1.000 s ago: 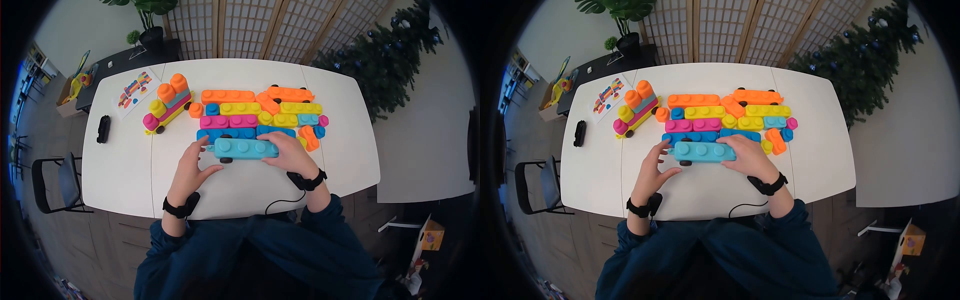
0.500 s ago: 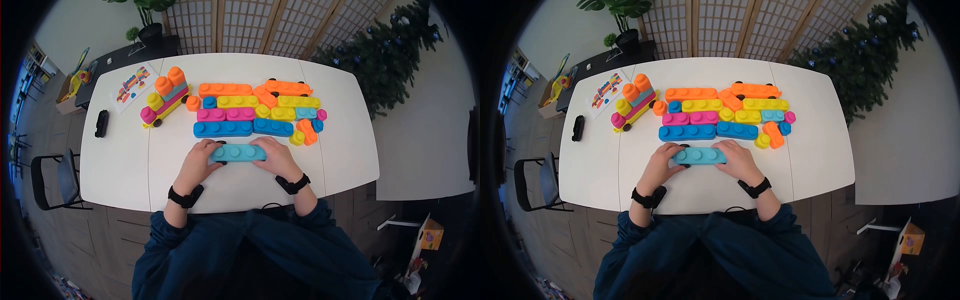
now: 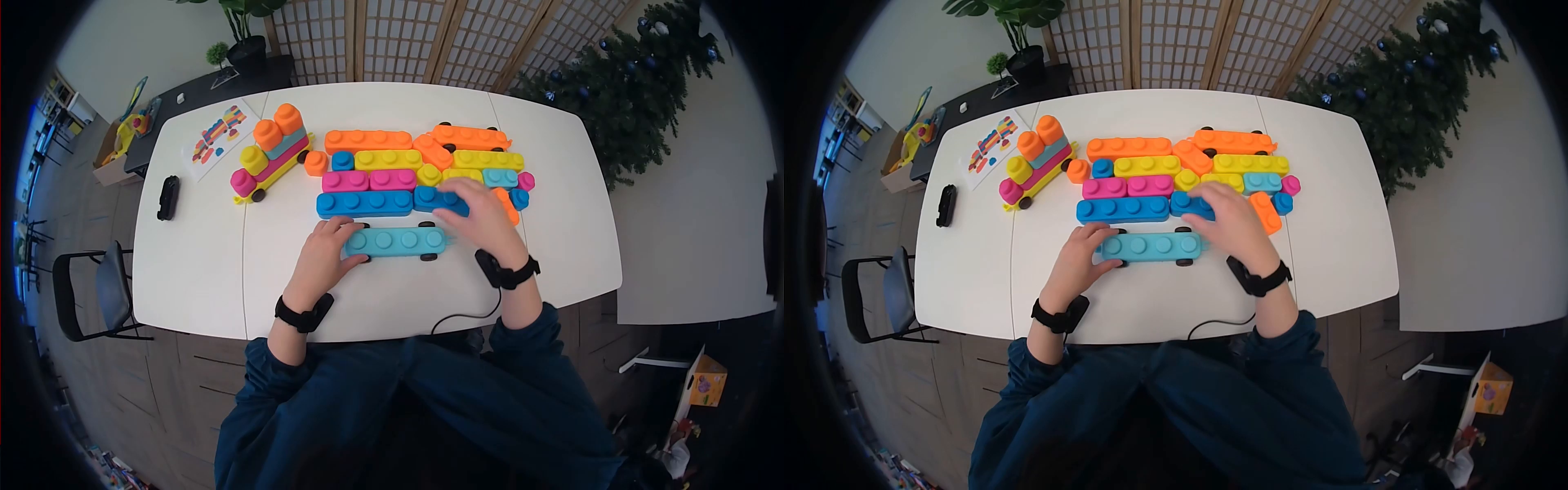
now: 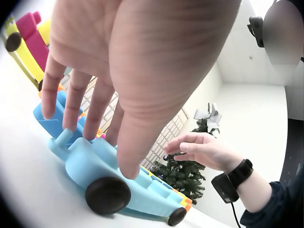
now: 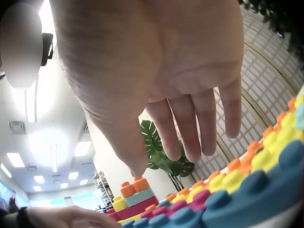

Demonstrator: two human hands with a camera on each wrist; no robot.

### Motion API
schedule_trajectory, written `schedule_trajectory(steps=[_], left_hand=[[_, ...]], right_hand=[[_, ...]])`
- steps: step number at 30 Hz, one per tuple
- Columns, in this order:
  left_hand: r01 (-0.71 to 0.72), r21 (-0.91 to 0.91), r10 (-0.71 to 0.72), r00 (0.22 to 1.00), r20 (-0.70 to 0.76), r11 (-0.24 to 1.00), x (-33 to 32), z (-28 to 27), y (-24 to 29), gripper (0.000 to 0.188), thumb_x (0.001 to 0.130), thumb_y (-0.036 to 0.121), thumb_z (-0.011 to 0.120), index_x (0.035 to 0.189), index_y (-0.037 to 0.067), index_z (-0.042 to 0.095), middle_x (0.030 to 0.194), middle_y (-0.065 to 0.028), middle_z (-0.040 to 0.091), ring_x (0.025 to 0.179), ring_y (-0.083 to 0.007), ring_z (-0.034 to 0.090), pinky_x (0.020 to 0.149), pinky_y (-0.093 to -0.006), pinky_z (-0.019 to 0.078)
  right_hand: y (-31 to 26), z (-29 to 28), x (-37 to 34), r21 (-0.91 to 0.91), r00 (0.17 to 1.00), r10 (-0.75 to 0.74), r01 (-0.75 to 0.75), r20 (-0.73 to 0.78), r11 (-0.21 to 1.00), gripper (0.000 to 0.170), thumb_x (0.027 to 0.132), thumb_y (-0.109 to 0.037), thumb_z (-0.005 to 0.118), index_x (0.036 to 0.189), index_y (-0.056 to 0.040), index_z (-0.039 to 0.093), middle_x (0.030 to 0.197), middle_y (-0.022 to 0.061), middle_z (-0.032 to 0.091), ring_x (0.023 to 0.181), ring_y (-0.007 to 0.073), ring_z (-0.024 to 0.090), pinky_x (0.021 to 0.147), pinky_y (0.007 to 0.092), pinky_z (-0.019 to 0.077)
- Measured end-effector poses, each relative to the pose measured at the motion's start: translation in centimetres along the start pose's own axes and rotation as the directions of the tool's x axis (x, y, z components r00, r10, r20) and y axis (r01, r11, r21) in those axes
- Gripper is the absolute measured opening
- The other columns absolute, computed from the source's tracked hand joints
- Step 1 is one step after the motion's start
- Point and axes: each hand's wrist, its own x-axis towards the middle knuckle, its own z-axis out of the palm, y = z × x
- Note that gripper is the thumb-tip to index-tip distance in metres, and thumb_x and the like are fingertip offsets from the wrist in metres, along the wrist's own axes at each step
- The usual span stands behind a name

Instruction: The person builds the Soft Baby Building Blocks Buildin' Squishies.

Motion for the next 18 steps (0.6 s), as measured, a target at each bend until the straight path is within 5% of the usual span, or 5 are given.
schedule_trajectory(steps=[2, 6, 18], left_hand=[[-0.001, 0.024, 0.001, 1.0, 0.007, 1.0, 0.0, 0.2, -0.5, 0.045, 0.075, 0.007, 0.083, 0.117, 0.007, 0.068, 0.117, -0.0104, 0.066, 0.109, -0.0355, 0.062, 0.096, -0.0407, 0.0518], [0.041, -0.062, -0.041, 0.999, 0.004, 0.997, -0.1, 0.8, -1.1, 0.037, 0.077, 0.004, 0.08, 0.113, 0.006, 0.07, 0.112, -0.0119, 0.068, 0.102, -0.0363, 0.066, 0.092, -0.0407, 0.0535], [0.083, -0.091, -0.083, 0.997, 0.002, 0.992, 0.0, 1.2, -1.4, 0.035, 0.077, 0.004, 0.08, 0.111, 0.005, 0.069, 0.111, -0.0124, 0.069, 0.1, -0.0373, 0.067, 0.089, -0.0414, 0.0545]], right_hand=[[0.4, -1.1, 2.3, -0.217, 0.991, -0.104, 0.084, -0.083, 0.973, 0.031, 0.085, -0.022, 0.078, 0.109, -0.0056, 0.068, 0.11, 0.0114, 0.07, 0.106, 0.0324, 0.065, 0.091, 0.0412, 0.0522], [3.3, 0.0, 7.9, -0.294, 0.986, -0.156, 0.134, -0.051, 0.946, 0.028, 0.088, -0.025, 0.074, 0.107, -0.0052, 0.07, 0.109, 0.0115, 0.07, 0.104, 0.0325, 0.065, 0.091, 0.0422, 0.0518], [7.2, 7.0, 15.7, -0.562, 0.987, 0.118, -0.036, 0.111, 0.827, 0.026, 0.086, -0.028, 0.072, 0.11, -0.0167, 0.075, 0.107, 0.0066, 0.073, 0.108, 0.0266, 0.067, 0.098, 0.0512, 0.0459]])
